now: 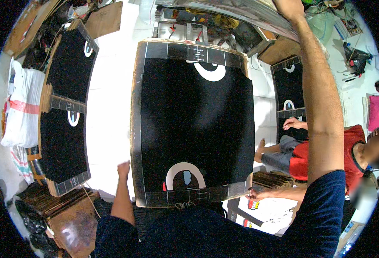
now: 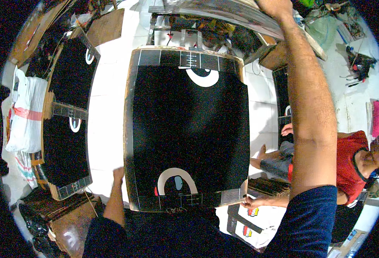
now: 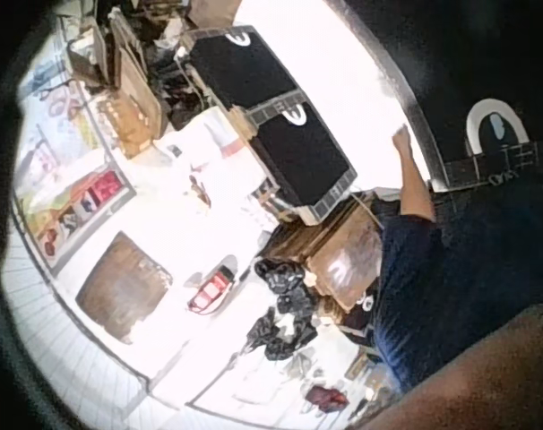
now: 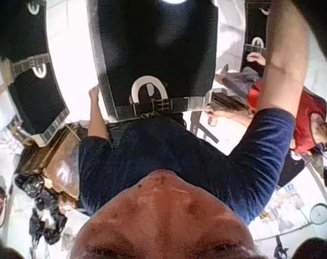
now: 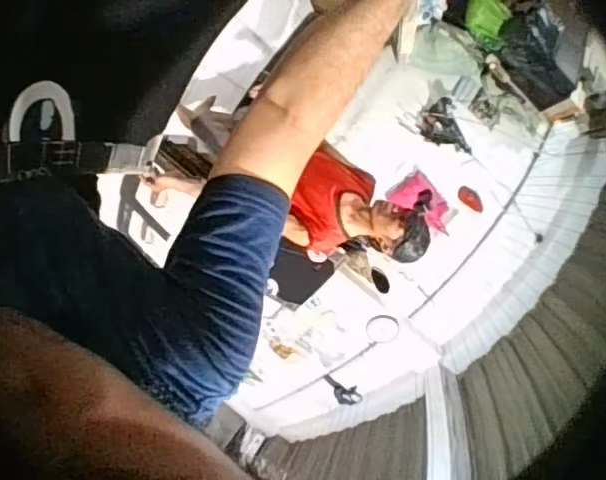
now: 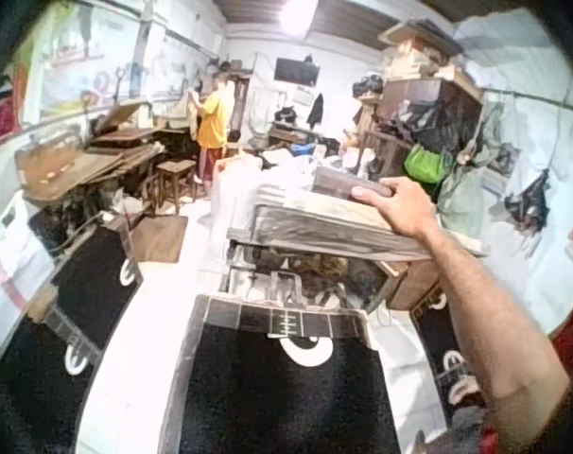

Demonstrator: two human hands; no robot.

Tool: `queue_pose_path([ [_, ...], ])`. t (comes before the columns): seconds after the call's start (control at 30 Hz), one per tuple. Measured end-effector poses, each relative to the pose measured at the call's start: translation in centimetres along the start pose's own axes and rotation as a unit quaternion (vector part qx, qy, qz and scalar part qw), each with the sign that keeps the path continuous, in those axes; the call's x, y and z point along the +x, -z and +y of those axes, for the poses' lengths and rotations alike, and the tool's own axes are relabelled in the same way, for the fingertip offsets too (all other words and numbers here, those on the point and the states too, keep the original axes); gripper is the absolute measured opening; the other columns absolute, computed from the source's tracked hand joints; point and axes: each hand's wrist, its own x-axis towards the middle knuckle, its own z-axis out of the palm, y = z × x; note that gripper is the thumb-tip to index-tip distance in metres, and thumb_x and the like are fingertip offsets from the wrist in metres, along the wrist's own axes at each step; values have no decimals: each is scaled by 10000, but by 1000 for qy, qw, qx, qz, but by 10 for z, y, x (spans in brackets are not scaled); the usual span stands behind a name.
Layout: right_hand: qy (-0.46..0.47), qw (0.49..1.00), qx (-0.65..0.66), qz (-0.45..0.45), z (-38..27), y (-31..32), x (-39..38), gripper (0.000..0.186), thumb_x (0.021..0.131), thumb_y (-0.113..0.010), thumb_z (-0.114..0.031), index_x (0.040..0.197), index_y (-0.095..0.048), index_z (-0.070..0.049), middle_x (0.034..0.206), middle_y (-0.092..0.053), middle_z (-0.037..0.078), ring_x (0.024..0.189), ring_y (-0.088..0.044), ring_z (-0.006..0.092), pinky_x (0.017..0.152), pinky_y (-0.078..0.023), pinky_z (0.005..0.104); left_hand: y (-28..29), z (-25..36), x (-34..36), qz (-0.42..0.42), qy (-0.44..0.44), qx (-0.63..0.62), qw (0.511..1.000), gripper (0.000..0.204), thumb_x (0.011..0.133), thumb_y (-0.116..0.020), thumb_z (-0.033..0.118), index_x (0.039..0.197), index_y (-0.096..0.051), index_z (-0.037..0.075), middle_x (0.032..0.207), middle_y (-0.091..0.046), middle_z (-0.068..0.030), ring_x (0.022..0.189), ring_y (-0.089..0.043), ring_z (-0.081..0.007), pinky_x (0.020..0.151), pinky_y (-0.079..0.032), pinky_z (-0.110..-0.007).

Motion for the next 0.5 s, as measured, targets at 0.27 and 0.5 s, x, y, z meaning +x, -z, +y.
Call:
queue_pose_path([
  [0.27,42,996,80,11,45,-24,50,661,853,-699,-653,1053,-791,-29,981,-775,199,922,-741,306,873,-534,395,-59,-68,-175,-70,65,-21,995,388,1045,-564,342,1272,-680,50,1064,-702,-212,992,-671,-381,877,-529,-478],
  [0.5,3,998,58,-39,86,-29,80,877,802,-692,-758,1321,-715,-52,1280,-717,184,1168,-669,265,1080,-436,347,-68,-70,-177,87,9,129,988,391,1033,-566,206,1400,-582,71,1144,-670,-182,1073,-642,-369,961,-517,-495],
])
